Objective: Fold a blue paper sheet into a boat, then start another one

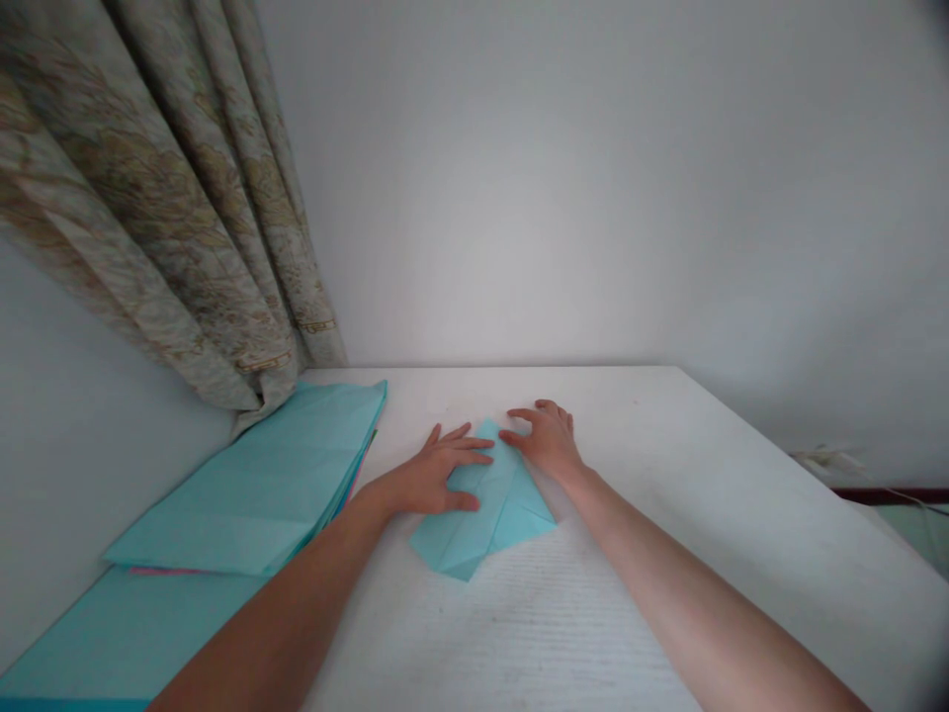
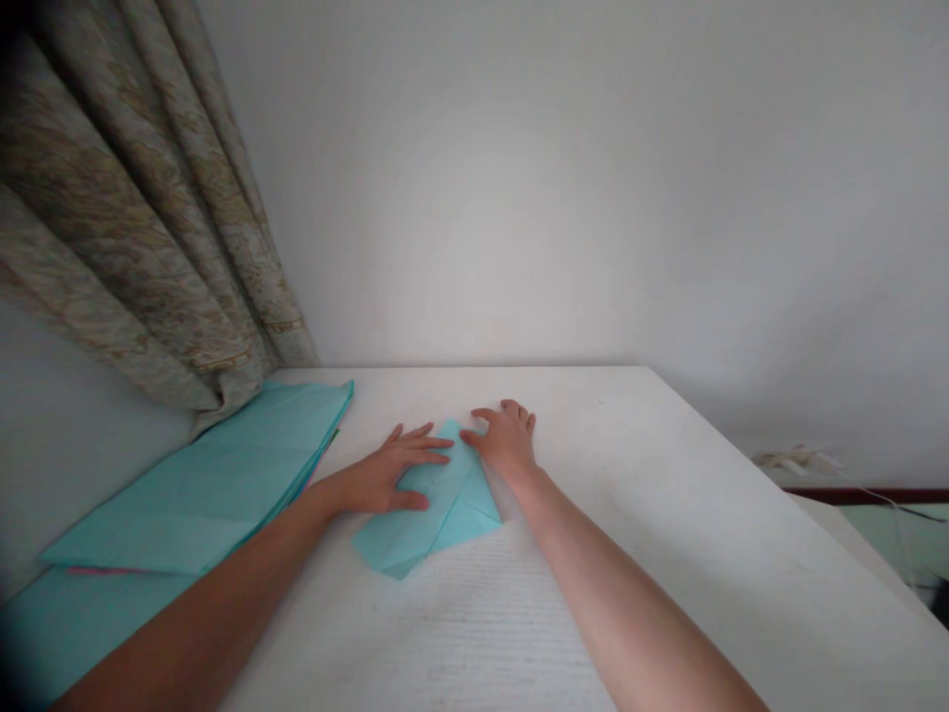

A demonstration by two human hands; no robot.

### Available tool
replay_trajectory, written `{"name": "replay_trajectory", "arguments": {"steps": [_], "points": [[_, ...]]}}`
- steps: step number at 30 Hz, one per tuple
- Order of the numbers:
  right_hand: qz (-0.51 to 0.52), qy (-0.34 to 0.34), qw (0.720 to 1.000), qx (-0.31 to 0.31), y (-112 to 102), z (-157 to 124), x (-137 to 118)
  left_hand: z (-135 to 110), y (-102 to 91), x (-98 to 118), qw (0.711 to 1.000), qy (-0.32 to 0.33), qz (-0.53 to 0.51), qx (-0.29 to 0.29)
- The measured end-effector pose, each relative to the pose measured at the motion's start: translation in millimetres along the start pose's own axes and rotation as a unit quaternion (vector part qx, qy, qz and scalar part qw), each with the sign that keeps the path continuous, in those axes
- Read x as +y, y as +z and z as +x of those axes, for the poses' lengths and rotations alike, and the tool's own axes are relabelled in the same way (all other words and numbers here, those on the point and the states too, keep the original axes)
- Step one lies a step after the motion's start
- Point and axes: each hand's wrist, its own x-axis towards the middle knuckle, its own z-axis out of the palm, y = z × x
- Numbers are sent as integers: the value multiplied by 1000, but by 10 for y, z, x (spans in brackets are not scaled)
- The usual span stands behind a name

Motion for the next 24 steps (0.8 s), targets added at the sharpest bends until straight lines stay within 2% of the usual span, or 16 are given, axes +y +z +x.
{"name": "replay_trajectory", "arguments": {"steps": [19, 24], "points": [[7, -11, 1000, 7, -6, 31, 35, -3, -12, 15, 1000, 9, 1, -13], [11, -7, 1000, -15, 9, 55, 58, -2, -12, 23, 1000, 6, 6, -14]]}}
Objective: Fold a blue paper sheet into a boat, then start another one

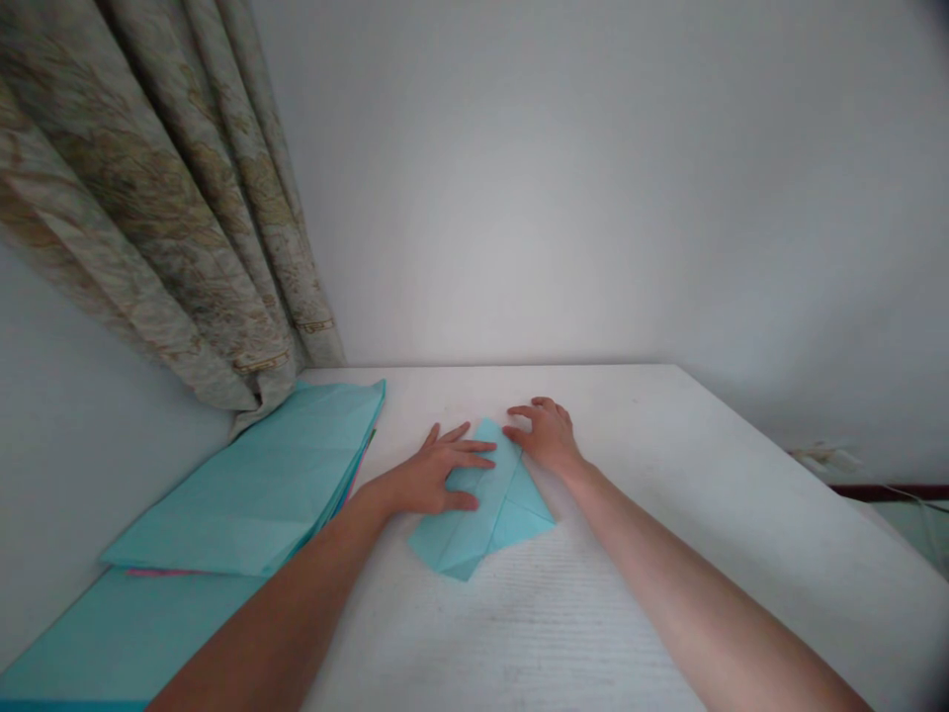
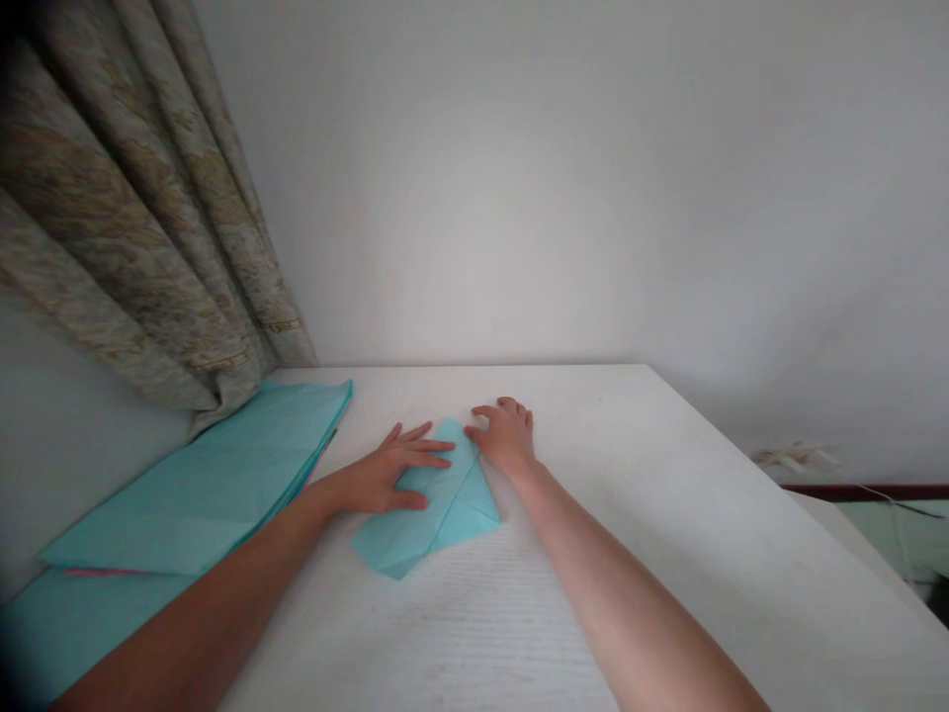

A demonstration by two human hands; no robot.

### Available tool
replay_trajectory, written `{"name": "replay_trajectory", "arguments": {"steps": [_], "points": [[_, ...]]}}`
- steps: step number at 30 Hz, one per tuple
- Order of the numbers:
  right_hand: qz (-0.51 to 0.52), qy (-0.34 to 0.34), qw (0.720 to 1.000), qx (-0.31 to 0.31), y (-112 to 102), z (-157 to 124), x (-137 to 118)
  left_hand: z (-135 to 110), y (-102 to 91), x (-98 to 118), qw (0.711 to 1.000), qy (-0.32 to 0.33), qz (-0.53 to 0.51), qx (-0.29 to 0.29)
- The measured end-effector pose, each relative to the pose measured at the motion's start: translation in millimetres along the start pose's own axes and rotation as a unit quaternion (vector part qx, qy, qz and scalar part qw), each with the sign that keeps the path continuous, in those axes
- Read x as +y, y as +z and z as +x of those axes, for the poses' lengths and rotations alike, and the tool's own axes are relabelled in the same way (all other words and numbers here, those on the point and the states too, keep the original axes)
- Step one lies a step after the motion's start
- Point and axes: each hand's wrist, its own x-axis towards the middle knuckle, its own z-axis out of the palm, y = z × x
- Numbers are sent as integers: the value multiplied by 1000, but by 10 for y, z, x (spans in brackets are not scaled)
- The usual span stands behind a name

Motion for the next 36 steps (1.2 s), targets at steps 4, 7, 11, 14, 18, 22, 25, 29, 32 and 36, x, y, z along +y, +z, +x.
{"name": "replay_trajectory", "arguments": {"steps": [4, 7, 11, 14, 18, 22, 25, 29, 32, 36], "points": [[-6, 0, 999, -34, -13, 19, 26, -4, -4, 4, 1000, -2, -1, -1], [-8, -11, 998, -67, -38, 24, 48, -6, -12, 11, 1000, -2, -5, 0], [-12, -30, 993, -111, -79, 22, 83, -4, -19, 18, 1000, -2, -15, -1], [-13, -47, 990, -133, -102, 15, 109, -6, -20, 17, 1000, -3, -15, -1], [-8, -71, 986, -149, -127, 0, 126, -9, -19, 15, 1000, -3, -9, -3], [-9, -81, 982, -171, -163, -20, 116, -2, -18, 22, 1000, -4, -12, -3], [-9, -87, 978, -190, -177, -32, 109, 3, -20, 30, 1000, -6, -12, -6], [-10, -89, 979, -182, -139, -46, 104, 0, -24, 29, 1000, -3, -12, -7], [-10, -73, 989, -130, -83, -45, 83, -4, -24, 18, 1000, -5, -10, -7], [-12, -44, 996, -71, -27, -23, 41, -5, -20, 7, 1000, 1, -12, -16]]}}
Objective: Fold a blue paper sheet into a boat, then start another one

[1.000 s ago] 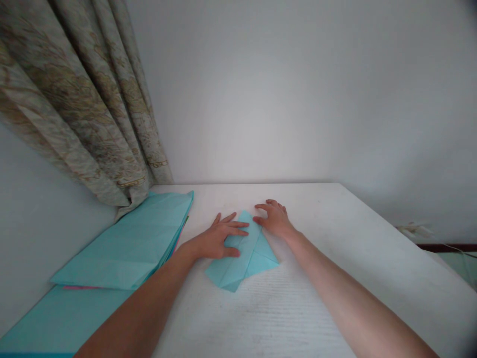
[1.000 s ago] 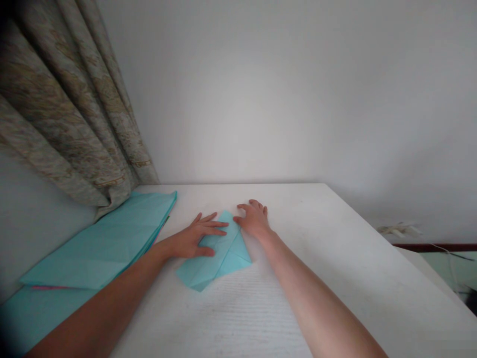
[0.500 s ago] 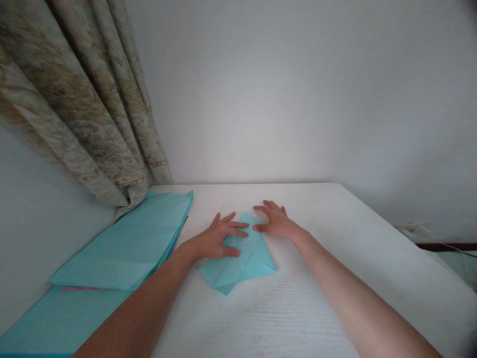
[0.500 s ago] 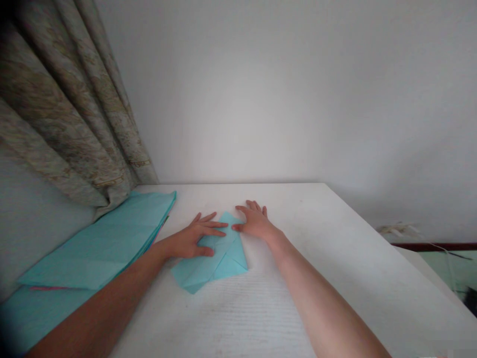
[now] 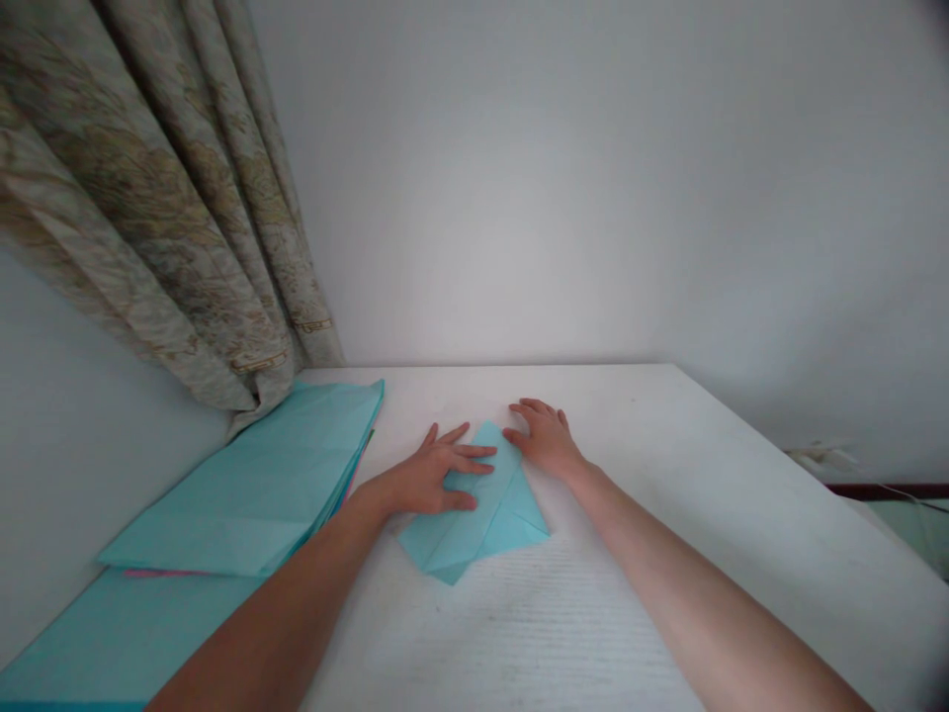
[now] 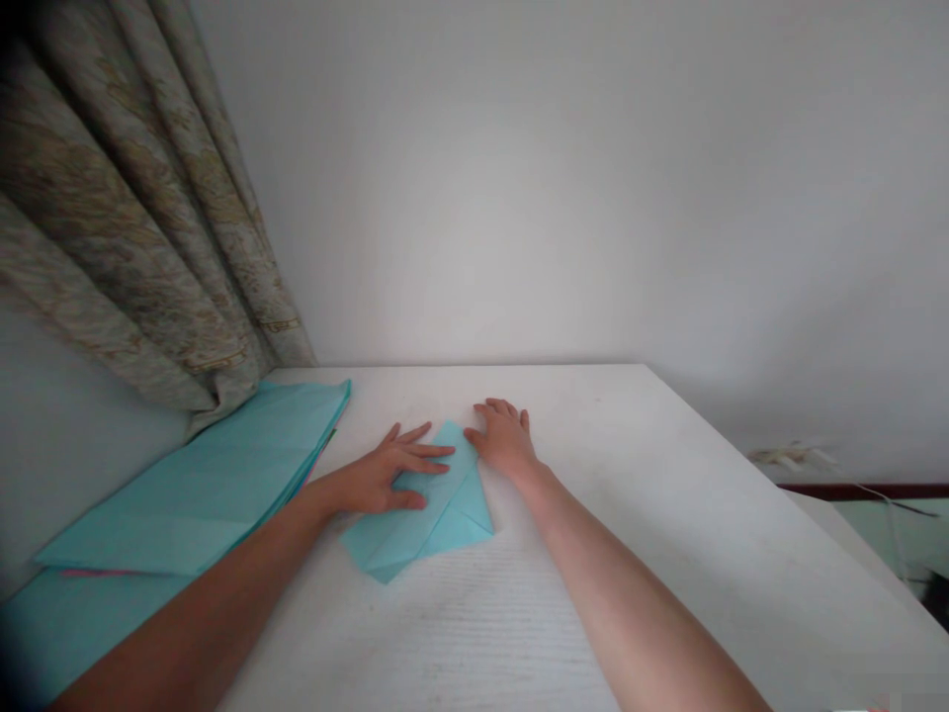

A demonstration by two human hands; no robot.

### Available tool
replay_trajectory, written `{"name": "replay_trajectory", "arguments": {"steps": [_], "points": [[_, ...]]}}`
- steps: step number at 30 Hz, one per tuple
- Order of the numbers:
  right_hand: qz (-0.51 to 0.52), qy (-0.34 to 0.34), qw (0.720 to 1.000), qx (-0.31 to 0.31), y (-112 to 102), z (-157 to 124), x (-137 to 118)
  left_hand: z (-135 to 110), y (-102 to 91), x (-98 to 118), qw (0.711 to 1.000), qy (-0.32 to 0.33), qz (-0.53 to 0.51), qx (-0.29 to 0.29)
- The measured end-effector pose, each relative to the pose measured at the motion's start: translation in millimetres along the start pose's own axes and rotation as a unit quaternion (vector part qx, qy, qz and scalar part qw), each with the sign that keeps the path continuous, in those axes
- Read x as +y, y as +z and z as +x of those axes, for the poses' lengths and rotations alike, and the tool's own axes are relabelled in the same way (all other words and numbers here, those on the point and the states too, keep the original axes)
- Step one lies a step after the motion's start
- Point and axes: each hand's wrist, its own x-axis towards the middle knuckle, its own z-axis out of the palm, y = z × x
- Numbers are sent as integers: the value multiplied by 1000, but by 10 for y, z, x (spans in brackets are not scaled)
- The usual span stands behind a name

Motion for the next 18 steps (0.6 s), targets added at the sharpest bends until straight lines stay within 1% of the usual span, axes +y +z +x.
{"name": "replay_trajectory", "arguments": {"steps": [2, 6, 13, 18], "points": [[1, 7, 1000, 11, 8, 9, -13, 0, -1, 0, 1000, 6, -5, -4], [7, 1, 1000, 13, 9, -3, -26, 0, -2, 7, 1000, 8, -7, -7], [9, -9, 1000, -12, -2, -36, -60, -11, 51, -21, 999, -12, -2, 38], [8, -22, 999, -37, -16, -65, -92, -15, 74, -44, 999, -26, 16, 44]]}}
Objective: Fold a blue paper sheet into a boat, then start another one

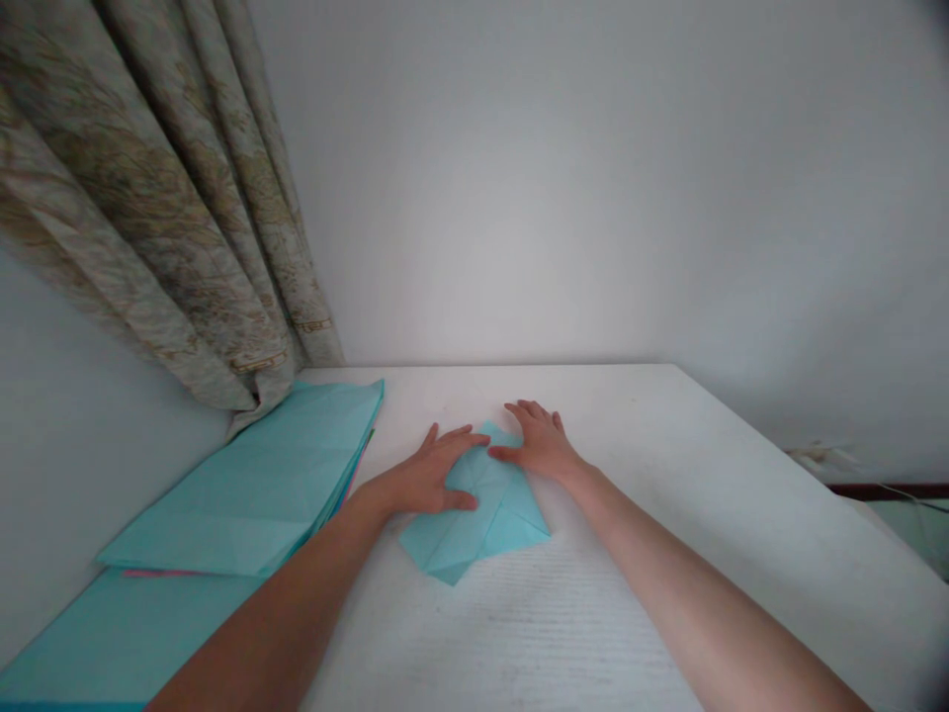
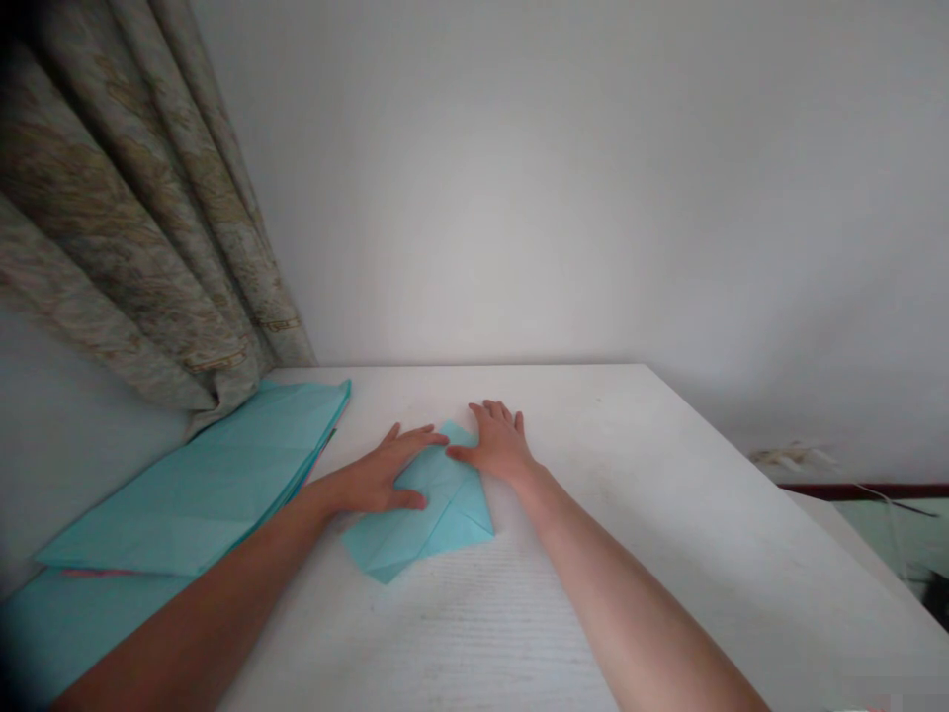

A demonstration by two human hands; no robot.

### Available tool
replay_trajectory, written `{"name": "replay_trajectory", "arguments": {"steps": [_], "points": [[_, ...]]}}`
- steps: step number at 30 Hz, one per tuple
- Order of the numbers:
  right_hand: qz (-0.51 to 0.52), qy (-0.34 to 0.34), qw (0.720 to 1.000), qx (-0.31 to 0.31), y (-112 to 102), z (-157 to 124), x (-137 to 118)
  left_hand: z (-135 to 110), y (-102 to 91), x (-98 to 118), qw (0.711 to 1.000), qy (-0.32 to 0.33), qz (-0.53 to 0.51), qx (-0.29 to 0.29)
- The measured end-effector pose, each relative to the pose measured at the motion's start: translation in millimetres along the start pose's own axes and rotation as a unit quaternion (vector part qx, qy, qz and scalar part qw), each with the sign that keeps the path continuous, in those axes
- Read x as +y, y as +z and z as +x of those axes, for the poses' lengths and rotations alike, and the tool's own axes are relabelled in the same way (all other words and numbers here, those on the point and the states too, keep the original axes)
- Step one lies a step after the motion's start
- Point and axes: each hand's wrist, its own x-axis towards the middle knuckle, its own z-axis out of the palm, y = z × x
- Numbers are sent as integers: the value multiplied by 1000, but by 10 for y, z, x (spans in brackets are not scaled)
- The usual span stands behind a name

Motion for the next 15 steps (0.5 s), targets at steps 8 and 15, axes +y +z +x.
{"name": "replay_trajectory", "arguments": {"steps": [8, 15], "points": [[-12, -44, 998, -46, 25, -87, -117, 4, -4, -3, 1000, 8, 2, -4], [-10, -73, 996, -60, 51, -133, -169, 5, -18, 21, 1000, 13, 8, -6]]}}
